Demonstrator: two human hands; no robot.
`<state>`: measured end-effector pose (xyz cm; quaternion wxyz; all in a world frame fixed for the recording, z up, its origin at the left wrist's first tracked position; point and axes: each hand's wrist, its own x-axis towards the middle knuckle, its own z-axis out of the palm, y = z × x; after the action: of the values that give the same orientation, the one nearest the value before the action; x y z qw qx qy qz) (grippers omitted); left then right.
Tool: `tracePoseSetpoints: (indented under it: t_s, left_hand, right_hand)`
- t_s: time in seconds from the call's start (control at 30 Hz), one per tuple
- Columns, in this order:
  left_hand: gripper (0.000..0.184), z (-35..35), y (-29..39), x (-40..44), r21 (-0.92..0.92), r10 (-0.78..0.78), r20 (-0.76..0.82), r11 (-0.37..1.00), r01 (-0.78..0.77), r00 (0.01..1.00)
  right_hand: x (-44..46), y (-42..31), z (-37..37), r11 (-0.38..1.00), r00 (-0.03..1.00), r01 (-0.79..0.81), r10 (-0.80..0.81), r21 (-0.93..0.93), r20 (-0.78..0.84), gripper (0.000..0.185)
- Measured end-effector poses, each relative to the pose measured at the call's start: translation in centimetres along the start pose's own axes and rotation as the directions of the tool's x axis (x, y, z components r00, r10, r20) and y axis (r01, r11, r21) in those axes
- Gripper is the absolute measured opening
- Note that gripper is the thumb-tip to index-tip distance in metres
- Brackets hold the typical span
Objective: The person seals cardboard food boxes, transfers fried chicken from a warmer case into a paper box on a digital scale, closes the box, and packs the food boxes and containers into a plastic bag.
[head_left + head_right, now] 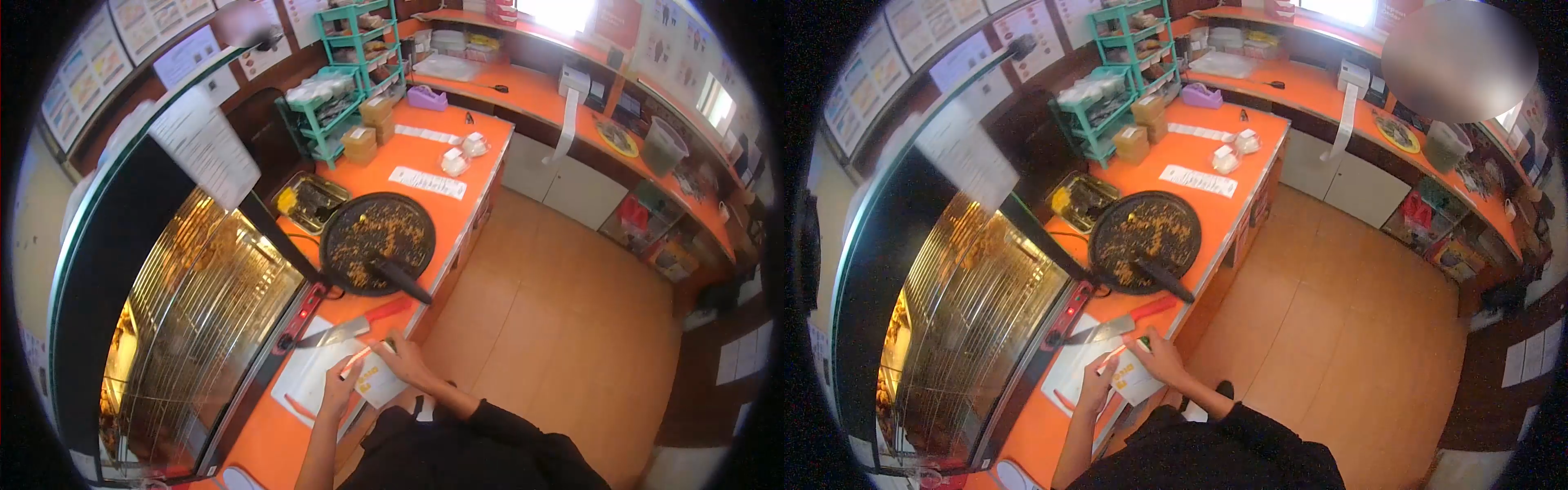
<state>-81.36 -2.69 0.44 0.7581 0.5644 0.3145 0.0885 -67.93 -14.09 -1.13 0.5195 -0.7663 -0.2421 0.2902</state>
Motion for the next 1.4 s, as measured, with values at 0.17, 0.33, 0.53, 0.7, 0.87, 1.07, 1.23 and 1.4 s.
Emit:
tracePoseSetpoints:
  t_s: [0.17,0.33,0.53,0.7,0.87,1.07,1.23,1.4]
  left_hand:
    - [0.035,9.6,5.2,8.7,0.132,0.028,0.182,0.990,-0.053,0.983]
    - [0.044,17.2,7.9,18.6,0.144,0.053,0.296,0.985,-0.099,0.954]
    - [0.046,27.7,8.8,32.5,-0.085,0.145,0.226,0.988,-0.129,0.963]
    - [0.026,34.6,11.7,39.9,-0.171,0.114,0.166,0.982,-0.085,0.979]
    - [0.030,35.1,14.9,44.5,-0.177,0.102,0.061,0.980,-0.089,0.993]
    - [0.023,36.5,15.7,50.3,-0.359,0.088,-0.236,0.918,-0.171,0.968]
    - [0.029,40.4,17.8,56.3,-0.316,0.210,-0.470,0.867,-0.386,0.857]
    - [0.030,44.4,19.8,61.1,-0.207,0.243,-0.536,0.891,-0.405,0.809]
  right_hand:
    - [5.9,0.8,-11.3,0.995,0.992,0.074,-0.066,0.071,-0.107,0.055]
    - [14.5,2.0,-21.9,0.999,0.999,0.036,-0.037,-0.024,-0.036,0.053]
    - [26.2,2.9,-33.6,0.972,0.950,0.220,-0.232,-0.078,-0.210,0.051]
    - [34.5,1.4,-42.8,0.970,0.976,0.146,-0.173,-0.196,-0.129,0.049]
    - [43.0,-0.5,-44.9,0.955,0.974,0.221,-0.204,-0.198,0.102,0.051]
    - [53.9,-0.9,-44.9,0.925,0.885,0.373,-0.330,-0.075,0.329,0.055]
    - [62.2,-2.8,-48.2,0.924,0.791,0.370,-0.261,-0.094,0.554,0.049]
    - [69.1,-5.0,-51.4,0.888,0.677,0.451,-0.279,-0.085,0.681,0.054]
